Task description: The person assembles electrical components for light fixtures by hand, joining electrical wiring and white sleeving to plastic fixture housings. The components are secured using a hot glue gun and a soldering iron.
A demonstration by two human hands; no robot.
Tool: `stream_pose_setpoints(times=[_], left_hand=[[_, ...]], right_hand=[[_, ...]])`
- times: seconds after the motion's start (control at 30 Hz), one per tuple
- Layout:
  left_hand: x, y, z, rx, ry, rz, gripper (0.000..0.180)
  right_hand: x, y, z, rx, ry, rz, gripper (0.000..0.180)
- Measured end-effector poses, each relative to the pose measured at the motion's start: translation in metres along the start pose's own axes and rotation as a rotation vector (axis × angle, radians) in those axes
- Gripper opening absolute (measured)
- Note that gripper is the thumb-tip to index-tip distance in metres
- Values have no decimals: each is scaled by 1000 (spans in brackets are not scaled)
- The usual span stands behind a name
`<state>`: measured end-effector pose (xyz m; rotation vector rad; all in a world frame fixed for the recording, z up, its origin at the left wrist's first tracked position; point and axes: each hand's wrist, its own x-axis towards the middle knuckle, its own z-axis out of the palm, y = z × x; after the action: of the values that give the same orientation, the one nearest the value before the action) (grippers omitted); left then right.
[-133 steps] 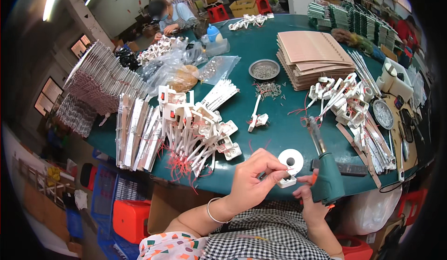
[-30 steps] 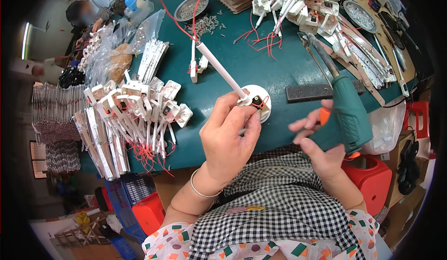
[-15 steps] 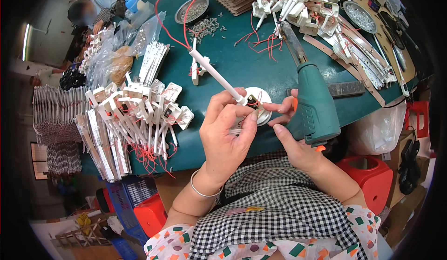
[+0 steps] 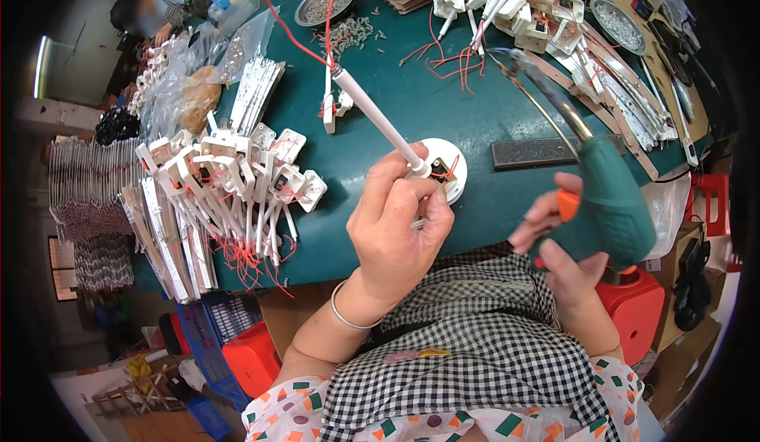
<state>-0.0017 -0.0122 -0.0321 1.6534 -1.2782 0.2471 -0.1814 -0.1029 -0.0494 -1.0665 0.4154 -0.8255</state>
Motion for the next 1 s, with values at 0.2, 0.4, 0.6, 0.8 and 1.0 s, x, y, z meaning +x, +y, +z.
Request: stream_pose_setpoints(times=[0.2, 0.4, 0.6, 0.8, 1.0], left_hand=[[-5, -2, 1, 8, 32, 31, 16], [-1, -9, 7, 6, 16, 84, 12], [5, -5, -1, 4, 11, 21, 12], [-1, 3, 0, 53, -36, -78, 19], [-6, 18, -7, -22, 45, -97, 12]], right_hand=[[-25, -26, -35, 31, 3, 55, 70], [-40, -29, -49, 87, 55, 120, 72], [-13, -12, -20, 98, -109, -37, 70], [19, 16, 25, 134, -96, -123, 74], [25, 27, 40, 132, -163, -143, 75]])
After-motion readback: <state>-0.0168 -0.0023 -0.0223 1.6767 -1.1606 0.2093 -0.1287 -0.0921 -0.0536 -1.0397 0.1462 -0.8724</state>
